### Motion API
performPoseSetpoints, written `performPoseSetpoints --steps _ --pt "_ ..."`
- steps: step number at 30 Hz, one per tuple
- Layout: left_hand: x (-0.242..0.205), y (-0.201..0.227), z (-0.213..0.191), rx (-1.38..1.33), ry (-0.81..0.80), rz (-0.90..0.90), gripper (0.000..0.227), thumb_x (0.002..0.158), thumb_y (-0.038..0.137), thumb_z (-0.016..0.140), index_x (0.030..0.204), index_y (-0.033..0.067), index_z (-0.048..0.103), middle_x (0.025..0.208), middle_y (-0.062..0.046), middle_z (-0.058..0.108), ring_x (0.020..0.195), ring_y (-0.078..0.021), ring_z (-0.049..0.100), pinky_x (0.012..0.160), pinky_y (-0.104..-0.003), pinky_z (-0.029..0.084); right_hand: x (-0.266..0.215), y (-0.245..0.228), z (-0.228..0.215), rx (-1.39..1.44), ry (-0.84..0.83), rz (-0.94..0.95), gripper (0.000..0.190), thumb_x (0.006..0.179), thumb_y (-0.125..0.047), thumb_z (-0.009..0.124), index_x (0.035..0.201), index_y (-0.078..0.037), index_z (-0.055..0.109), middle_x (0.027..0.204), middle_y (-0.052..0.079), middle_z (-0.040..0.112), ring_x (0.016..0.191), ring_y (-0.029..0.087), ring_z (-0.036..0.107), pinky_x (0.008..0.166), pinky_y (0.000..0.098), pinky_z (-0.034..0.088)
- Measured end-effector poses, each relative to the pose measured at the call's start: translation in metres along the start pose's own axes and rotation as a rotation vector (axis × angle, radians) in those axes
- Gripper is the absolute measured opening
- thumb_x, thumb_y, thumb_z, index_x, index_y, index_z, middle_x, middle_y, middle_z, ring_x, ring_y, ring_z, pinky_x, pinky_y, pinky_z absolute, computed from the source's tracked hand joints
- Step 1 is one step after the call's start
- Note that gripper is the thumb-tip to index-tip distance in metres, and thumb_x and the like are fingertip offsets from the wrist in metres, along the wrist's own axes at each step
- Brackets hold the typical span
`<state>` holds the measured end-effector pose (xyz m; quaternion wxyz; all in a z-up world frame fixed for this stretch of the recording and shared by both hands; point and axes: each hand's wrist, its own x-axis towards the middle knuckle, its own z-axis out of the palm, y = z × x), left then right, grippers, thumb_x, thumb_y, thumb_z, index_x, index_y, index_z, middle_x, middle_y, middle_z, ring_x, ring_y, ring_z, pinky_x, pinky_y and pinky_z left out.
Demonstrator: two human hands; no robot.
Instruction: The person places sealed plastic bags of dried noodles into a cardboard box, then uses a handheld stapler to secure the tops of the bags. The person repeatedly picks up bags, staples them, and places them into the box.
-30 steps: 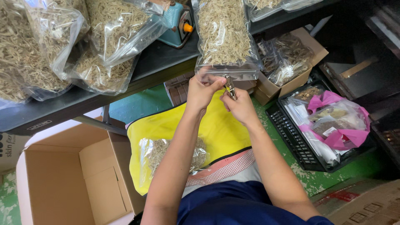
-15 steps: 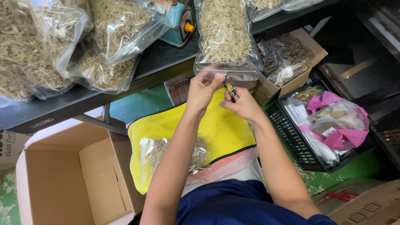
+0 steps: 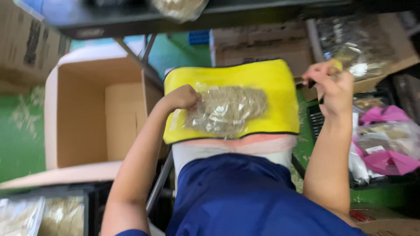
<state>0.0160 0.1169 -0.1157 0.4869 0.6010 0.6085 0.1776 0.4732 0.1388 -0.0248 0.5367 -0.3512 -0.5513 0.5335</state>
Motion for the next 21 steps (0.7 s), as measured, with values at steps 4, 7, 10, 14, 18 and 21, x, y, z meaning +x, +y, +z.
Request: performPoseSetpoints --steps 4,7,10,14,18,21 --pt "-0.025 -0.069 0.025 0.664 0.538 0.215 0.032 0.096 0.029 0.054 0.086 0.007 0.076 0.085 -0.022 0.072 0.086 -0.0471 0.067 0.082 -0.058 0.053 0.016 0.049 0.067 -0.835 -0.373 0.242 0.027 0.089 -0.029 0.082 0.089 -0.007 0.067 0.082 0.009 0.068 0.074 0.013 0.059 0.068 0.0304 0.047" --pt "-0.016 -0.086 0.03 0.342 0.697 0.085 0.032 0.104 0.031 0.051 0.101 0.0068 0.072 0.096 -0.023 0.072 0.091 -0.0454 0.066 0.081 -0.055 0.055 0.016 0.072 0.103 -0.73 -0.448 0.45 0.037 0.085 -0.031 0.086 0.083 -0.009 0.057 0.075 0.005 0.058 0.067 0.015 0.05 0.061 0.0319 0.042" --pt "-0.02 -0.098 0.035 -0.446 0.5 -0.09 0.029 0.106 0.027 0.049 0.102 0.0052 0.069 0.093 -0.013 0.064 0.078 -0.0304 0.063 0.066 -0.047 0.056 0.01 0.07 0.118 -0.63 -0.479 0.542 0.039 0.082 -0.028 0.085 0.085 -0.01 0.051 0.073 0.002 0.053 0.064 0.014 0.045 0.056 0.0331 0.038" --pt "-0.026 -0.102 0.035 -1.056 0.355 -0.321 0.02 0.096 0.014 0.048 0.099 0.0099 0.068 0.075 -0.004 0.059 0.054 -0.0157 0.05 0.042 -0.029 0.041 0.008 0.056 0.15 -0.272 -0.594 0.563 0.036 0.077 -0.025 0.083 0.084 -0.013 0.051 0.074 -0.002 0.061 0.07 0.008 0.059 0.062 0.0263 0.048" --pt "-0.045 -0.109 -0.01 -1.424 0.429 0.048 0.014 0.101 0.01 0.049 0.093 0.0071 0.06 0.066 -0.003 0.049 0.044 -0.0123 0.041 0.032 -0.027 0.024 0.008 0.06 0.209 -0.552 -0.608 0.33 0.039 0.081 -0.022 0.086 0.089 -0.01 0.051 0.078 -0.004 0.047 0.07 0.009 0.042 0.062 0.0271 0.039" --pt "-0.081 -0.111 -0.05 -1.393 0.567 -0.047 0.021 0.104 0.019 0.049 0.094 0.0066 0.063 0.064 -0.002 0.048 0.046 -0.01 0.042 0.035 -0.024 0.024 0.017 0.068 0.249 -0.568 -0.677 0.243 0.04 0.083 -0.023 0.086 0.089 -0.009 0.05 0.078 -0.003 0.045 0.071 0.009 0.041 0.063 0.0268 0.037"
